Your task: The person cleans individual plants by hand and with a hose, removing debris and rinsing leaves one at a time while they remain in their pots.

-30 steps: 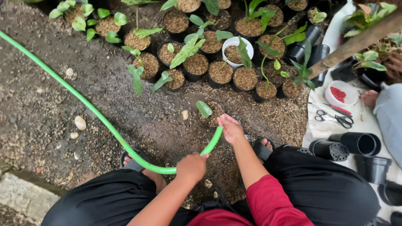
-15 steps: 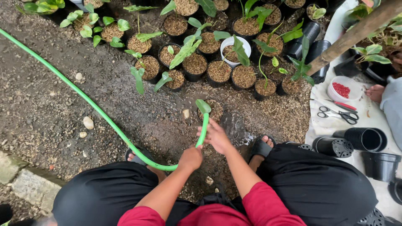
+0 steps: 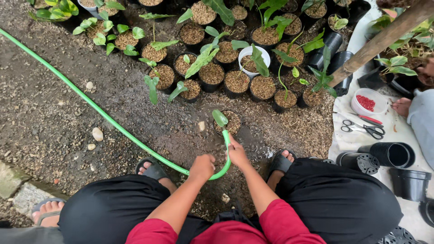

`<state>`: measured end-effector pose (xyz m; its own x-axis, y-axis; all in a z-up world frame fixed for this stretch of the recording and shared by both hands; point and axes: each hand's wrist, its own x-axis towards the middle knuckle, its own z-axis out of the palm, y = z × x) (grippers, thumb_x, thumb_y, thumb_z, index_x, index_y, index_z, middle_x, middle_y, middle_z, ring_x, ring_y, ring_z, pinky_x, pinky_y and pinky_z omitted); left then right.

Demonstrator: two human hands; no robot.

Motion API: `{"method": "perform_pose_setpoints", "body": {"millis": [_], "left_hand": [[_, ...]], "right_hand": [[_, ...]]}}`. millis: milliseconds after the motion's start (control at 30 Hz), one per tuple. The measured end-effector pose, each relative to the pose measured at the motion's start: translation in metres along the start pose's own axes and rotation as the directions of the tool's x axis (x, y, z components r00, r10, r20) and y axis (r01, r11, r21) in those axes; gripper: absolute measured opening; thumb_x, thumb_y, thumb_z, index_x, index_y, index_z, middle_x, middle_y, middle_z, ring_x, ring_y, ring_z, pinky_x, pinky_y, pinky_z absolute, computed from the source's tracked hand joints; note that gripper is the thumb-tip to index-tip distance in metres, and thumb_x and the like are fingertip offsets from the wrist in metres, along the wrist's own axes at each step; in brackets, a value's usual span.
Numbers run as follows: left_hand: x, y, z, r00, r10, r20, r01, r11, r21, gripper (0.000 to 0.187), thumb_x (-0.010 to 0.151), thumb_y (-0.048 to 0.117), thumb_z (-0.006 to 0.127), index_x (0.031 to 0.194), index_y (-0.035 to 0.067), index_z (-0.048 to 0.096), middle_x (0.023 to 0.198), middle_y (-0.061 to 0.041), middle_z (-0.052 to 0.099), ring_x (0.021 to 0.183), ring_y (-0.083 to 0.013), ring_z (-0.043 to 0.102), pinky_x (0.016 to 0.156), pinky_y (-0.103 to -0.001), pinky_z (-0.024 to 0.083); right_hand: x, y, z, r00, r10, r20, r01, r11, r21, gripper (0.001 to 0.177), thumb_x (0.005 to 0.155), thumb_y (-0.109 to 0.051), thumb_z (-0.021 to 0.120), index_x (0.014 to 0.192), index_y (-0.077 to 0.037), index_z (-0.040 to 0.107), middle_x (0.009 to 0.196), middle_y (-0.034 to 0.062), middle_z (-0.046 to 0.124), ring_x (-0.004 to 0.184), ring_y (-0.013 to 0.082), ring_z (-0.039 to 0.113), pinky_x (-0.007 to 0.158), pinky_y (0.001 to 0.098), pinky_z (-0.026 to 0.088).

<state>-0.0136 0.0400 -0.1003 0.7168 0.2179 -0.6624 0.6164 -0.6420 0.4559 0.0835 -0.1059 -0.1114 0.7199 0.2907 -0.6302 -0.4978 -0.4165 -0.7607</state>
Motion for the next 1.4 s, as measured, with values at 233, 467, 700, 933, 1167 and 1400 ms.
{"method": "perform_pose_setpoints", "body": {"millis": [233,467,700,933,1167,1400], "left_hand": [[0.063,0.009,0.001,0.921,-0.369,-0.126,0.289,0.864,-0.412,0.021,0.077,0.032,0.079,0.098,0.032,0.079,0.1,0.006,0.08,0.103,-0.0226,0.075,0.085,-0.04,0.063],[0.123,0.013,0.034,0.898,-0.434,-0.074,0.028,0.224,-0.974,0.029,0.09,0.007,0.075,0.119,0.002,0.072,0.109,-0.016,0.076,0.091,-0.0269,0.074,0.075,-0.037,0.066],[0.101,0.013,0.014,0.984,-0.142,0.106,0.095,-0.081,-0.992,0.048,0.091,-0.013,0.066,0.137,0.0,0.061,0.131,-0.023,0.067,0.115,-0.0336,0.071,0.101,-0.044,0.061],[0.113,0.0,0.027,0.961,-0.258,0.098,0.102,0.003,-0.995,0.042,0.087,-0.002,0.082,0.126,0.002,0.067,0.121,-0.018,0.074,0.105,-0.029,0.075,0.096,-0.042,0.063],[0.093,0.004,0.016,0.984,-0.146,0.106,0.112,0.032,-0.993,0.057,0.097,0.002,0.068,0.149,0.005,0.046,0.144,-0.013,0.062,0.127,-0.0293,0.063,0.111,-0.049,0.049],[0.104,-0.012,0.041,0.994,-0.102,0.049,0.065,0.158,-0.985,0.073,0.086,0.01,0.087,0.145,-0.003,0.046,0.132,-0.02,0.069,0.109,-0.0312,0.074,0.098,-0.042,0.058]], "right_hand": [[-0.002,0.017,-0.005,0.985,0.044,0.167,-0.035,0.998,-0.058,0.05,0.105,-0.021,0.049,0.155,-0.03,0.045,0.089,0.0227,0.072,0.074,0.0303,0.074,0.063,0.0363,0.066],[-0.002,0.031,-0.002,0.965,-0.092,0.247,0.109,0.993,-0.056,0.048,0.099,-0.015,0.055,0.146,-0.025,0.056,0.079,0.0227,0.073,0.068,0.0306,0.075,0.059,0.0396,0.067],[-0.002,0.028,-0.007,0.979,-0.027,0.2,0.032,0.999,-0.02,0.044,0.099,-0.014,0.056,0.143,-0.009,0.059,0.08,0.0261,0.075,0.065,0.0322,0.076,0.051,0.0398,0.066],[-0.015,0.017,-0.005,0.962,-0.016,0.272,0.058,0.988,-0.146,0.049,0.103,-0.017,0.052,0.152,-0.018,0.05,0.09,0.0225,0.076,0.075,0.0288,0.077,0.057,0.0358,0.067],[-0.016,0.014,-0.006,0.977,0.036,0.21,0.001,0.984,-0.175,0.054,0.105,-0.021,0.05,0.158,-0.028,0.039,0.1,0.0241,0.074,0.087,0.0337,0.076,0.075,0.044,0.067],[-0.016,0.023,-0.012,0.976,0.211,-0.058,-0.214,0.975,-0.055,0.051,0.106,-0.022,0.043,0.157,-0.013,0.039,0.114,0.0251,0.074,0.097,0.0341,0.077,0.081,0.0446,0.068]]}}
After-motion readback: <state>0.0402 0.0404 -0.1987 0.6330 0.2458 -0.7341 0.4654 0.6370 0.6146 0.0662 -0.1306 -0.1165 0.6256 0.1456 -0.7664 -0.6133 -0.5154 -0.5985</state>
